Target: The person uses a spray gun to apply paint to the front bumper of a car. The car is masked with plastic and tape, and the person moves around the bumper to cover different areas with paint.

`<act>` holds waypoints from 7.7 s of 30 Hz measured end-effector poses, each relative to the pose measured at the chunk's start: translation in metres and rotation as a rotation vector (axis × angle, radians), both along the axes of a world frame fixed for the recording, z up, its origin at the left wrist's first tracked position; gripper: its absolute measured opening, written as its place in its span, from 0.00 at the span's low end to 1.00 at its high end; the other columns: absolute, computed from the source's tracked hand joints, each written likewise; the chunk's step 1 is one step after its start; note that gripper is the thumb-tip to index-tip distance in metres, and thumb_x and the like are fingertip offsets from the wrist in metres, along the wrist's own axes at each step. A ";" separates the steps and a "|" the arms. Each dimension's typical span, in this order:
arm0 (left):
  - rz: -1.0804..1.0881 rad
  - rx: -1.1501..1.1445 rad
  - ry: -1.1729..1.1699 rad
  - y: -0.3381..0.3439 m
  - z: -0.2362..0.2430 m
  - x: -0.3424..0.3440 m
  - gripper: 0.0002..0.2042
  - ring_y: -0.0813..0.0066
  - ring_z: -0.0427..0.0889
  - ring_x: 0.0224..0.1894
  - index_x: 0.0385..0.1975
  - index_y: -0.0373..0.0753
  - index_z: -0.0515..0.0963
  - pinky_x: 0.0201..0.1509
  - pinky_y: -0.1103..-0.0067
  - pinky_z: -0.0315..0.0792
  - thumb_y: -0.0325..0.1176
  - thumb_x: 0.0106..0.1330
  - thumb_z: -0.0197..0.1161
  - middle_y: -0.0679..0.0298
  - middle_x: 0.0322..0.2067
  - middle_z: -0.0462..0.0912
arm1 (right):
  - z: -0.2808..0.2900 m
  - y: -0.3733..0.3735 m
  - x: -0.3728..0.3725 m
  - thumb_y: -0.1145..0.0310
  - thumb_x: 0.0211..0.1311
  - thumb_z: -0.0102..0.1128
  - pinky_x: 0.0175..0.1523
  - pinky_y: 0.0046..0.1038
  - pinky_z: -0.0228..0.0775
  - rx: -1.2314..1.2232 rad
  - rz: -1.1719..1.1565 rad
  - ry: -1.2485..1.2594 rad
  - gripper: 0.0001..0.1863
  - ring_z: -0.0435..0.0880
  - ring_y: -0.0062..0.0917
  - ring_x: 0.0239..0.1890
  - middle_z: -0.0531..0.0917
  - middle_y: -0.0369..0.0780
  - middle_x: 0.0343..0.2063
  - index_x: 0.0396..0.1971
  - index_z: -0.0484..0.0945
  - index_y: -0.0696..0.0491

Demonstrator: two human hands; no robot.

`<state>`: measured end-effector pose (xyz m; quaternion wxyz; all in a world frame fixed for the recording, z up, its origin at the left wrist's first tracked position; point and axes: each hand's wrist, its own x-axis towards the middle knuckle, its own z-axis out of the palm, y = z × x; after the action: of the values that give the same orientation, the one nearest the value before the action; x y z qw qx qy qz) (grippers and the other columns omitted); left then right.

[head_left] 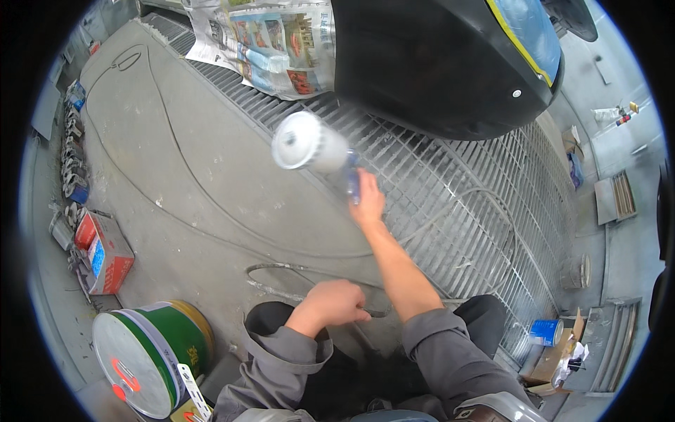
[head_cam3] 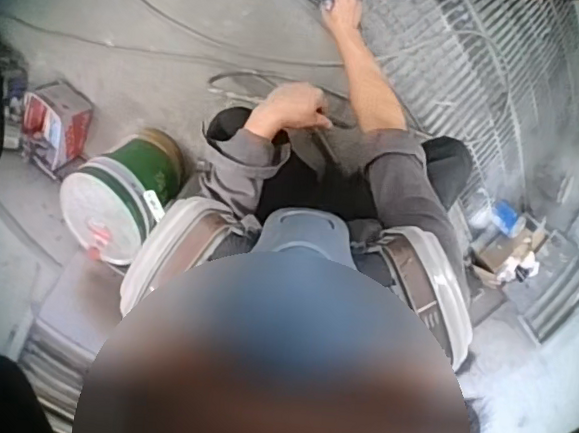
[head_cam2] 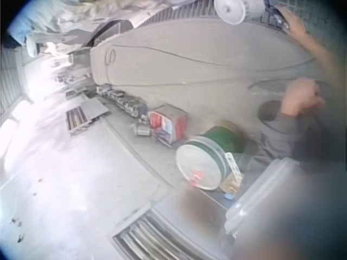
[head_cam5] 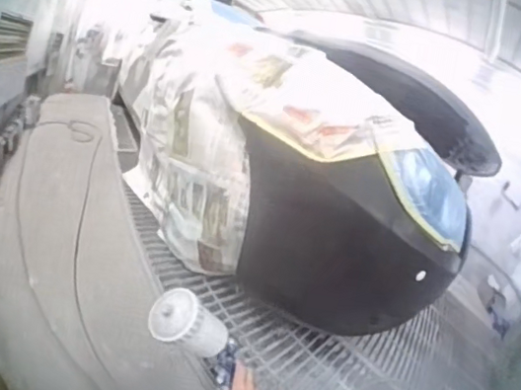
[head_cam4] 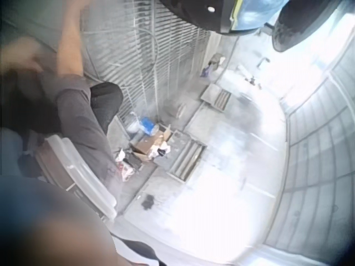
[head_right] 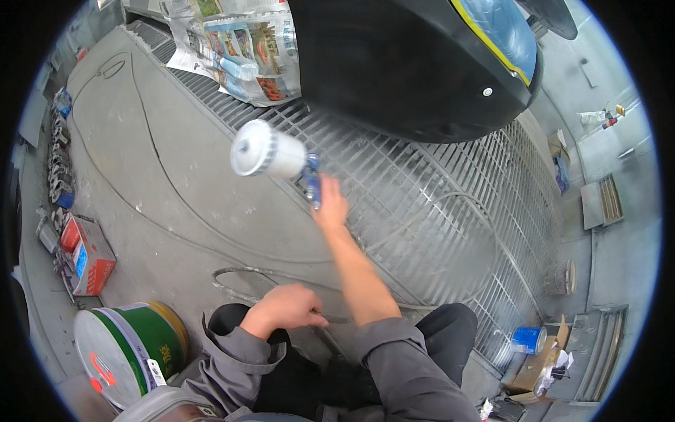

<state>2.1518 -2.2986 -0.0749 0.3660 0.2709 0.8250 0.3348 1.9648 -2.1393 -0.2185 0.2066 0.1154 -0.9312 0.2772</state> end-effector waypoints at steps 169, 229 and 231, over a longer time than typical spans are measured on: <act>0.619 -0.253 0.027 0.587 0.266 0.257 0.09 0.56 0.87 0.33 0.41 0.45 0.81 0.35 0.62 0.81 0.43 0.72 0.67 0.62 0.31 0.84 | 0.390 0.637 0.008 0.67 0.71 0.74 0.33 0.18 0.67 -1.152 -0.307 -0.256 0.11 0.76 0.10 0.31 0.82 0.28 0.32 0.47 0.84 0.54; 0.316 -0.436 0.132 0.677 0.193 0.072 0.10 0.55 0.87 0.27 0.43 0.42 0.84 0.27 0.66 0.78 0.37 0.68 0.74 0.58 0.29 0.86 | 0.078 0.778 -0.085 0.61 0.68 0.77 0.29 0.19 0.64 -1.623 -0.504 -0.136 0.12 0.77 0.10 0.25 0.83 0.28 0.25 0.40 0.85 0.53; 0.325 -0.423 0.110 0.682 0.195 0.075 0.10 0.54 0.87 0.28 0.44 0.42 0.83 0.28 0.66 0.79 0.38 0.70 0.73 0.58 0.30 0.86 | 0.094 0.748 -0.073 0.57 0.66 0.79 0.36 0.21 0.75 -1.606 -0.294 -0.298 0.17 0.84 0.14 0.31 0.87 0.32 0.30 0.45 0.86 0.53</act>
<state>2.2273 -1.6169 0.1199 0.3107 0.0701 0.9279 0.1940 1.8913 -1.3916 -0.1248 0.1348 -0.2281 -0.4732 0.8402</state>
